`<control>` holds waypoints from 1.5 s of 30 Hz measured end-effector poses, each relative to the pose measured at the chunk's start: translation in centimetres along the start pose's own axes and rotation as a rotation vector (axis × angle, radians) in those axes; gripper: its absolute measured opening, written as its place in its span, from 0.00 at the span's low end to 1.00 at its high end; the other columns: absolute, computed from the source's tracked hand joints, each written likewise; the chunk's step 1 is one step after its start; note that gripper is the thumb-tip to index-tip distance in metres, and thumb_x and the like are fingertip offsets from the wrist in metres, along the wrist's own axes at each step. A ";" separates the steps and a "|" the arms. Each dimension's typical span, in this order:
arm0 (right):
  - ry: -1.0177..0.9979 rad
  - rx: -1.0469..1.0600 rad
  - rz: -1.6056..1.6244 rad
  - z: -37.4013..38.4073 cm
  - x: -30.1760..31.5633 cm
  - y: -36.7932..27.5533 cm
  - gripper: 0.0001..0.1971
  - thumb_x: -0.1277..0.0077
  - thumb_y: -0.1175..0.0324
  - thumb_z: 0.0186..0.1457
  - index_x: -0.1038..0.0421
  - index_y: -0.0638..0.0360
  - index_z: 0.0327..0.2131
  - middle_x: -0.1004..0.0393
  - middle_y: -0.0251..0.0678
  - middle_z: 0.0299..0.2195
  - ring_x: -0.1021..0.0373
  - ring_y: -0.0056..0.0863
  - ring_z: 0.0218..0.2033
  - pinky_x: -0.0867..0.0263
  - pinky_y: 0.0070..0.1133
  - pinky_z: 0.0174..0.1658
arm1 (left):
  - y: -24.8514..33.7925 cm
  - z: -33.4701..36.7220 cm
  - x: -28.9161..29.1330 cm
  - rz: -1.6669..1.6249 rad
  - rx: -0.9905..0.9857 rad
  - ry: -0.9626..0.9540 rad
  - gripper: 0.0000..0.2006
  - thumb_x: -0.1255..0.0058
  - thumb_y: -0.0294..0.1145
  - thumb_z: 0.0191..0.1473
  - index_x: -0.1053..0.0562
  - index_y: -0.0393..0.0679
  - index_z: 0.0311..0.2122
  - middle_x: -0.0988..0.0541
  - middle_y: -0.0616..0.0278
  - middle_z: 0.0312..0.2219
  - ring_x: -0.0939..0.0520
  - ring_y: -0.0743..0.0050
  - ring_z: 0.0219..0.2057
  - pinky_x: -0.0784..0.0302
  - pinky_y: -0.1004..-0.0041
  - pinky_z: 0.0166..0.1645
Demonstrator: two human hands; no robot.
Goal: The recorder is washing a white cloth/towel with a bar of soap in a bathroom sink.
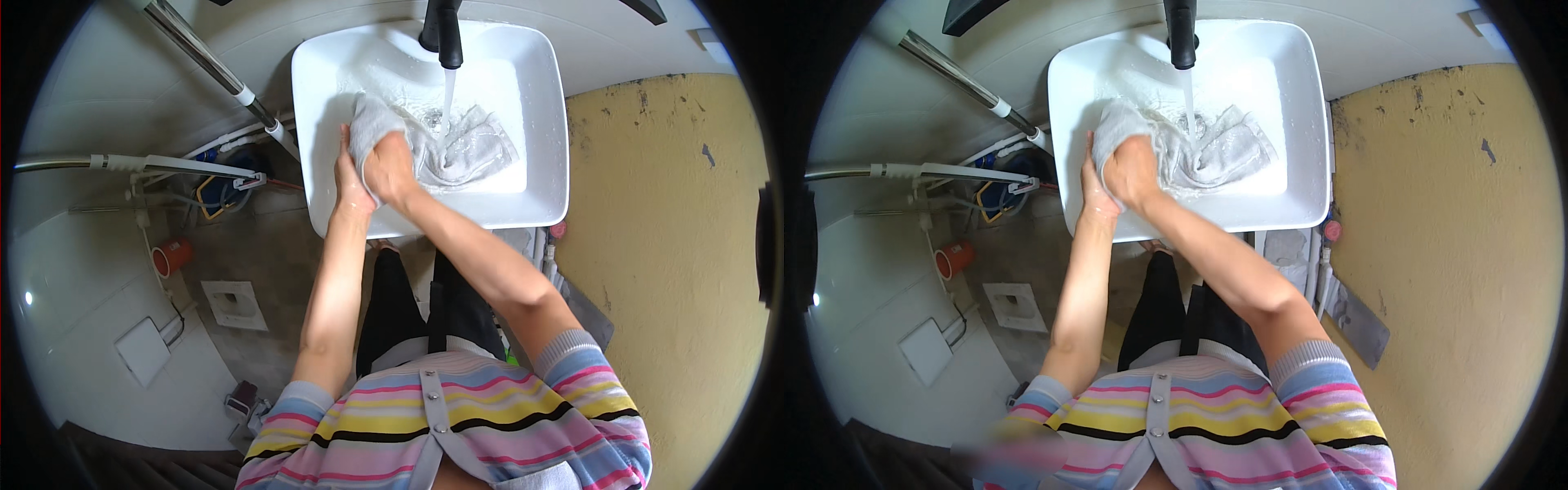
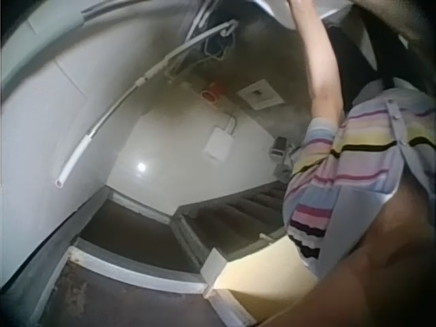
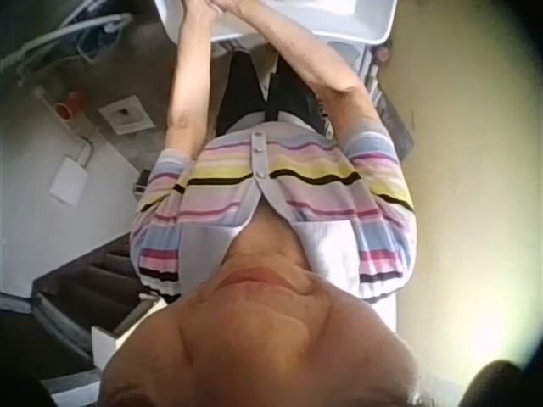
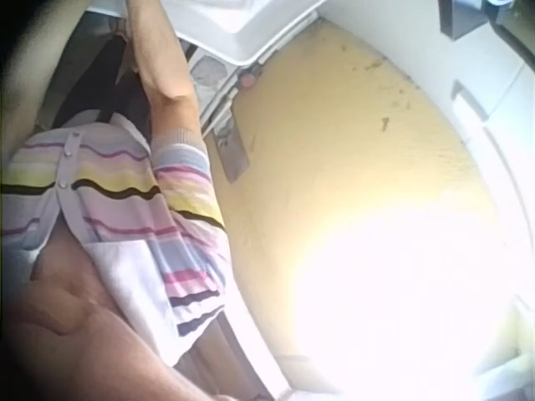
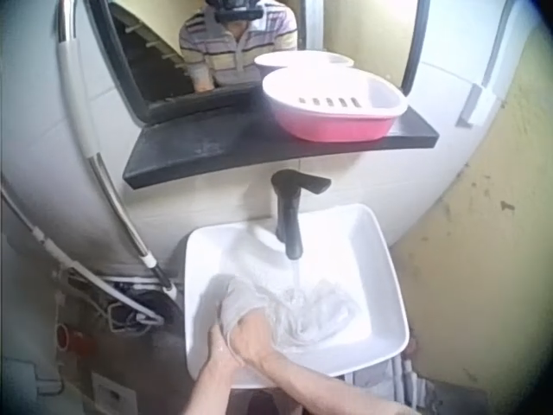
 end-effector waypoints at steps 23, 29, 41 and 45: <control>0.055 -0.533 0.480 0.1 2.1 -3.0 0.14 0.58 0.63 0.60 0.30 0.67 0.37 0.26 0.42 0.34 0.30 0.34 0.37 0.36 0.30 0.39 | 2.3 -1.2 -0.6 -0.057 -0.136 0.015 0.23 0.57 0.50 0.57 0.27 0.37 0.42 0.22 0.53 0.39 0.21 0.61 0.43 0.28 0.65 0.51; -0.257 -0.869 0.309 1.5 0.5 0.2 0.16 0.60 0.64 0.57 0.29 0.70 0.36 0.26 0.42 0.30 0.29 0.34 0.31 0.33 0.30 0.34 | 0.6 -0.1 0.6 0.002 -0.227 0.123 0.21 0.51 0.45 0.56 0.28 0.36 0.45 0.24 0.60 0.41 0.24 0.68 0.44 0.29 0.69 0.50; -0.400 -0.079 -0.119 0.9 0.6 -3.3 0.25 0.65 0.62 0.58 0.40 0.68 0.55 0.42 0.60 0.57 0.49 0.56 0.60 0.57 0.38 0.64 | -2.0 -2.5 0.3 -0.308 -0.140 -0.198 0.26 0.61 0.51 0.61 0.34 0.39 0.55 0.28 0.56 0.49 0.27 0.62 0.51 0.33 0.64 0.57; -0.541 -0.008 -0.160 0.7 1.8 -4.0 0.26 0.66 0.59 0.59 0.40 0.68 0.55 0.40 0.58 0.56 0.51 0.55 0.61 0.61 0.41 0.65 | -0.9 -2.5 0.4 -0.184 -0.220 -0.049 0.26 0.59 0.51 0.59 0.33 0.39 0.54 0.27 0.55 0.49 0.28 0.61 0.52 0.33 0.63 0.57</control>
Point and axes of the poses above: each hand's wrist, its own z-axis towards the middle knuckle, its own x-axis out of the back of the hand, y = z × x, the point moved 3 cm from there along z, towards the middle knuckle
